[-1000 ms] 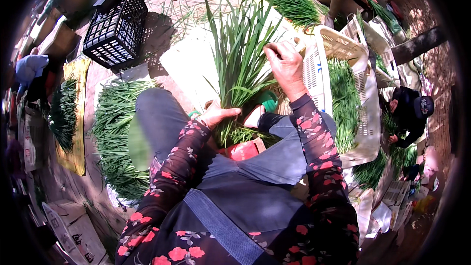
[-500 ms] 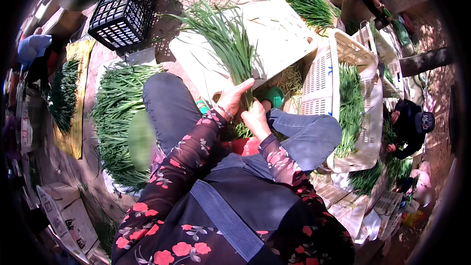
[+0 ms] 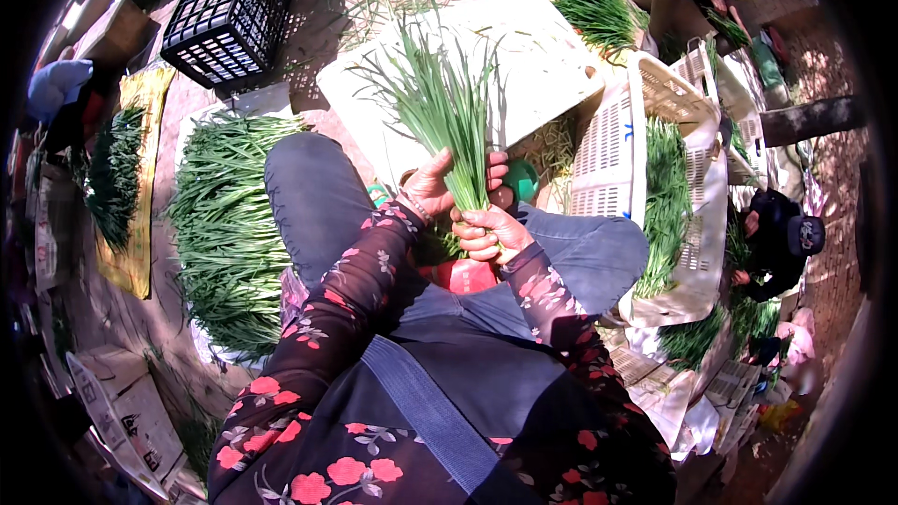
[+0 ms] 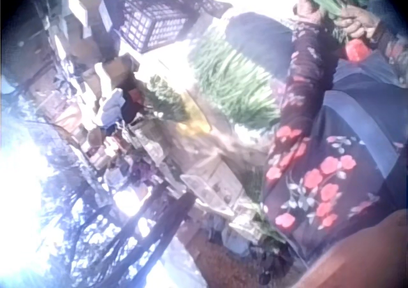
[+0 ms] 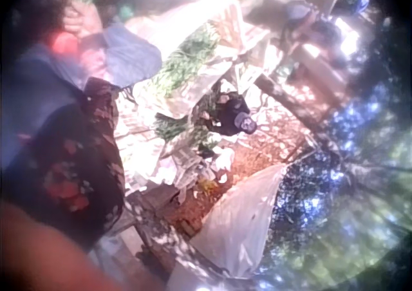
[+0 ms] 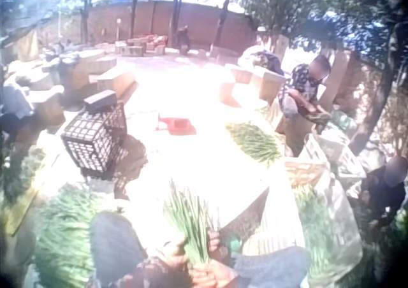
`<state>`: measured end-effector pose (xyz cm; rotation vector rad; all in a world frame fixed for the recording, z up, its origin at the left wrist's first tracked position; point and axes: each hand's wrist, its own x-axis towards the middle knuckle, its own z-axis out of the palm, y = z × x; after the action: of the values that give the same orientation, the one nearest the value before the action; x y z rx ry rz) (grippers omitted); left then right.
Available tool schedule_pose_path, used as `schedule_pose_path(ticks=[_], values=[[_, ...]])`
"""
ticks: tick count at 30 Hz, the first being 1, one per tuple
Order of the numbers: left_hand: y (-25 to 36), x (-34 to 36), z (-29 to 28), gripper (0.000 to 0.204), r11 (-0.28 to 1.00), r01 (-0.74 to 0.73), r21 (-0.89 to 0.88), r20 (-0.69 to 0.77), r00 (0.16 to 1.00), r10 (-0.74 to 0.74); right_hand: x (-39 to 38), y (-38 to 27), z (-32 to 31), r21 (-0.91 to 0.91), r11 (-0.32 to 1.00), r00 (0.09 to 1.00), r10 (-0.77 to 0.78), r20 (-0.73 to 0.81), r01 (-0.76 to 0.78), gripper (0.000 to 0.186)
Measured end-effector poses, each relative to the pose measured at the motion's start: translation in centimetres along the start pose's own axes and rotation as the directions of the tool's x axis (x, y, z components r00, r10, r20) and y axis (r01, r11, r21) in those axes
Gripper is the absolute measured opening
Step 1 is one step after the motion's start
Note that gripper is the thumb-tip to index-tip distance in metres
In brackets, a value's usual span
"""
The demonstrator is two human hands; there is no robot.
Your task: The person picks up bunches of green plants, removes outer leaves or debris by hand, and stacks the cleaned bundles onto a pile before wrapping a large bundle in paper.
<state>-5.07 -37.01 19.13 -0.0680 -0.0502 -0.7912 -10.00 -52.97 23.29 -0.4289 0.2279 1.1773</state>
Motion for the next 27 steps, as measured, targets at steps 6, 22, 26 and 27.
schedule_pose_path(ticks=[6, 22, 26, 27], values=[[0.7, -0.3, 0.7, 0.051, 0.94, -0.192, 0.281, -0.128, 0.964, 0.235, -0.6, 0.4, -0.6, -0.556, 0.831, 0.957, -0.136, -0.258, -0.031, 0.036], [0.4, -0.7, -0.7, 0.037, 0.816, -0.153, 0.557, -0.277, 0.892, 0.356, 0.1, -1.6, 3.4, -0.978, 0.052, 0.556, -0.816, -0.158, -0.201, 0.039], [0.4, -0.8, -1.0, 0.049, 0.954, -0.091, 0.284, -0.199, 0.968, 0.152, 1.3, -1.0, 2.1, -0.969, -0.183, 0.471, -0.878, 0.086, -0.164, 0.031], [0.4, -1.0, -1.0, 0.05, 0.95, -0.099, 0.297, -0.198, 0.966, 0.163, 1.4, -0.8, 2.0, -0.955, -0.248, 0.458, -0.876, 0.15, -0.161, 0.029]])
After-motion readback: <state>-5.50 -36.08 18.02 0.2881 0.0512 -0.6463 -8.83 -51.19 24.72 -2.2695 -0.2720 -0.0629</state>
